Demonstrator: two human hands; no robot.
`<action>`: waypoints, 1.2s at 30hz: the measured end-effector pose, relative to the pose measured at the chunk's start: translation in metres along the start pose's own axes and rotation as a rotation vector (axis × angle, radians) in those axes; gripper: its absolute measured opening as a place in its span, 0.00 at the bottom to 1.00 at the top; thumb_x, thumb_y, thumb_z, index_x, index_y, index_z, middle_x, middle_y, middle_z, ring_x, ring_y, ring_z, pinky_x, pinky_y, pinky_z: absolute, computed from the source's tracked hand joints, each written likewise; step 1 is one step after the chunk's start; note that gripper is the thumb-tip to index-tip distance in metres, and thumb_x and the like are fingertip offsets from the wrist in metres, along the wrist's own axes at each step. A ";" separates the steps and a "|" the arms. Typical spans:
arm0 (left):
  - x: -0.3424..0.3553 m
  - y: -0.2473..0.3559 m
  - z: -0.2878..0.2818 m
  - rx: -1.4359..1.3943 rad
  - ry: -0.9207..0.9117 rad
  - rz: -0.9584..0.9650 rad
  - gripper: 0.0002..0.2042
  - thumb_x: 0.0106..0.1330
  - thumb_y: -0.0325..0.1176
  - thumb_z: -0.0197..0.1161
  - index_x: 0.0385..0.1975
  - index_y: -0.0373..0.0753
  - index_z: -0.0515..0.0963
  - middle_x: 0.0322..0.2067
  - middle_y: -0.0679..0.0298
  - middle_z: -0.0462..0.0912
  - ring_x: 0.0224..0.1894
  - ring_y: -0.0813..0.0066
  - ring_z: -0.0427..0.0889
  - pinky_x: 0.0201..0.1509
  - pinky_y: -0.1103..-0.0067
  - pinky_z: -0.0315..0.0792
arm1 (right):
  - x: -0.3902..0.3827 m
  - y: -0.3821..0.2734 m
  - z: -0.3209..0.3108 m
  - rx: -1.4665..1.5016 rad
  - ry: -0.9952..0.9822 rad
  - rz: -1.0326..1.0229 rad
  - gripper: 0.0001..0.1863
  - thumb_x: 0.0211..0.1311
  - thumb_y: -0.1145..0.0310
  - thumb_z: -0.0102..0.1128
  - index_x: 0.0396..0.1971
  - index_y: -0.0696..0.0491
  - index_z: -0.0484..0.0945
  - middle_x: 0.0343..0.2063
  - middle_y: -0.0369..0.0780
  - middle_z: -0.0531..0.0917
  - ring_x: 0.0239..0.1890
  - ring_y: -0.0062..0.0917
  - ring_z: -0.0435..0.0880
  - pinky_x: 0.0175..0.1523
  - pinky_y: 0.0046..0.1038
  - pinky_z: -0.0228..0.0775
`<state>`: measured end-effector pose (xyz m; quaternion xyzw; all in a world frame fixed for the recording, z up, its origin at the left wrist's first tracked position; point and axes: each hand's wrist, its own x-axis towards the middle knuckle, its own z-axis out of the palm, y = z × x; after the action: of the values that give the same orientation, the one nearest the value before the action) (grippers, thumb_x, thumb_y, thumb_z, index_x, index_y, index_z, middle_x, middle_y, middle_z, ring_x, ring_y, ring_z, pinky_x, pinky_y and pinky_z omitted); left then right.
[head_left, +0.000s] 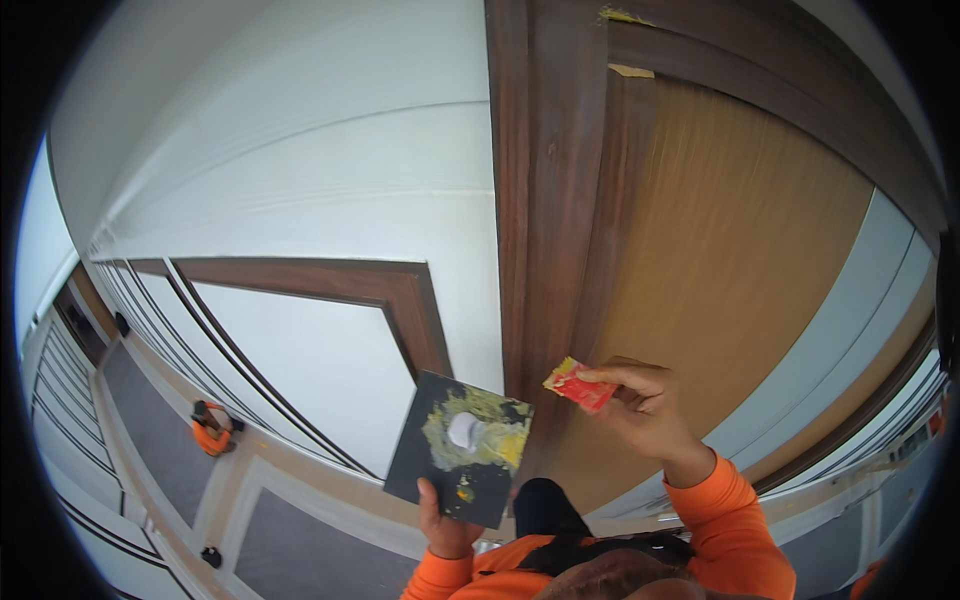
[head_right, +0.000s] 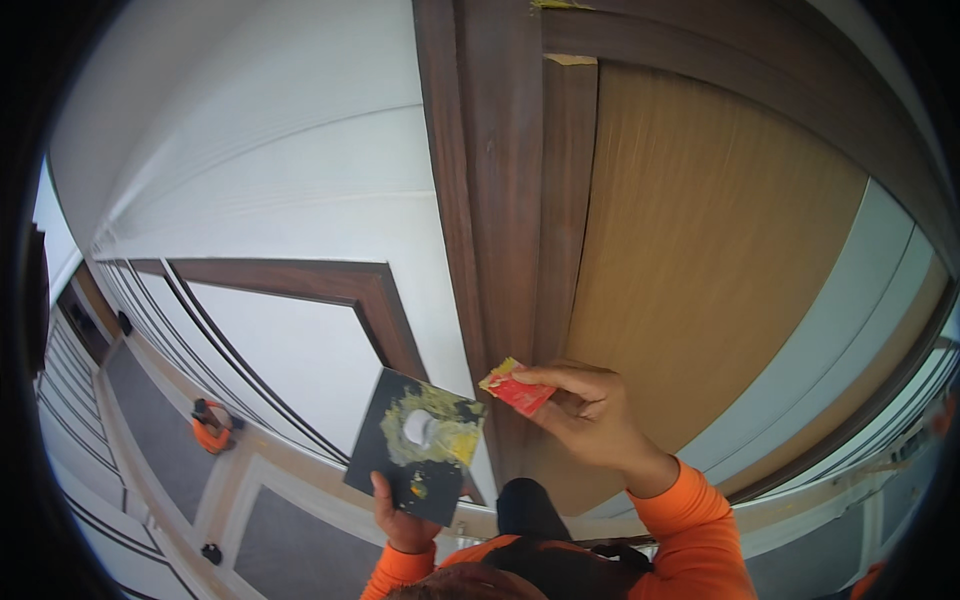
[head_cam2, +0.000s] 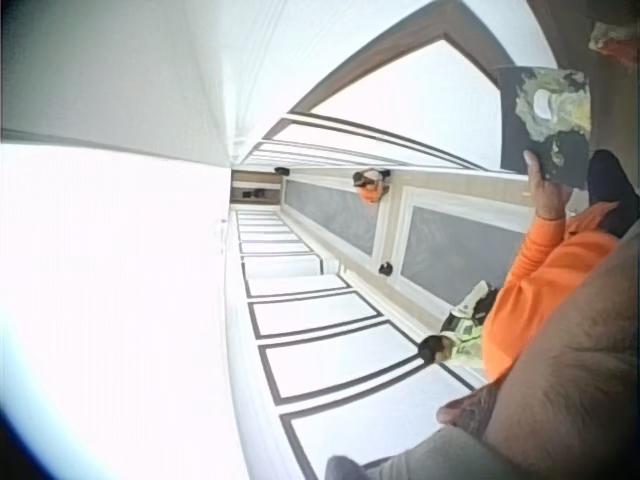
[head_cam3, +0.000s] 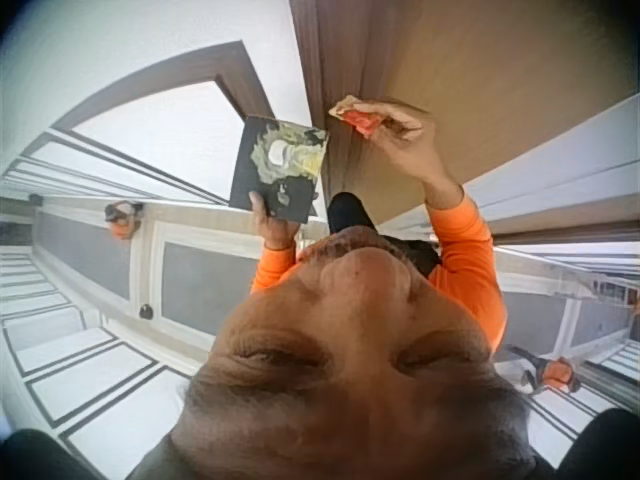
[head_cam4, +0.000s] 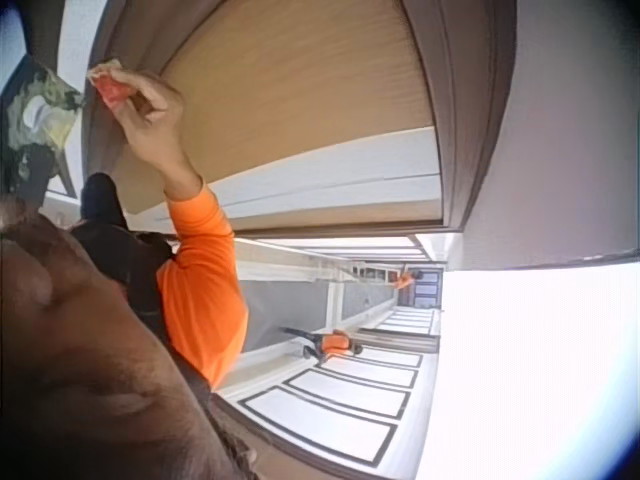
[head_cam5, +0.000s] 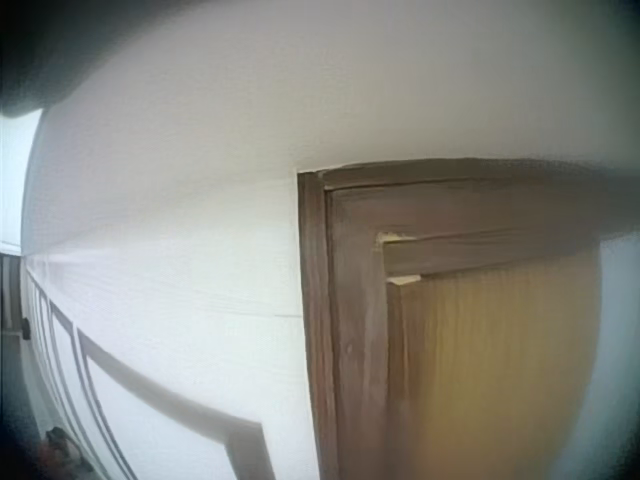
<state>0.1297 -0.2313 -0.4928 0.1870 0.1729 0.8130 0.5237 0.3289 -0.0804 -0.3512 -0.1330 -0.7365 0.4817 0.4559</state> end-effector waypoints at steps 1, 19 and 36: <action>0.001 0.002 0.000 -0.019 -0.020 -0.022 0.42 0.72 0.68 0.40 0.69 0.33 0.60 0.57 0.47 0.77 0.53 0.47 0.82 0.50 0.50 0.79 | -0.003 -0.002 -0.001 0.064 0.012 0.074 0.17 0.63 0.74 0.71 0.51 0.59 0.84 0.44 0.41 0.85 0.37 0.17 0.79 0.39 0.21 0.73; -0.001 0.015 0.014 0.008 -0.020 -0.037 0.43 0.73 0.69 0.35 0.71 0.33 0.57 0.58 0.45 0.76 0.49 0.48 0.82 0.49 0.54 0.79 | -0.009 -0.008 0.005 0.085 0.208 0.033 0.06 0.66 0.74 0.68 0.37 0.61 0.82 0.31 0.37 0.83 0.31 0.14 0.79 0.36 0.19 0.72; -0.005 0.015 -0.002 0.195 -0.163 -0.019 0.43 0.75 0.67 0.33 0.70 0.29 0.56 0.62 0.44 0.72 0.62 0.48 0.77 0.61 0.51 0.75 | -0.007 0.011 0.029 -0.501 -0.152 -0.057 0.08 0.60 0.81 0.64 0.40 0.61 0.84 0.33 0.43 0.85 0.33 0.28 0.83 0.37 0.27 0.74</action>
<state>0.1185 -0.2420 -0.4883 0.3010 0.2095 0.7695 0.5229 0.3065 -0.0963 -0.3681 -0.1845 -0.8683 0.2799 0.3656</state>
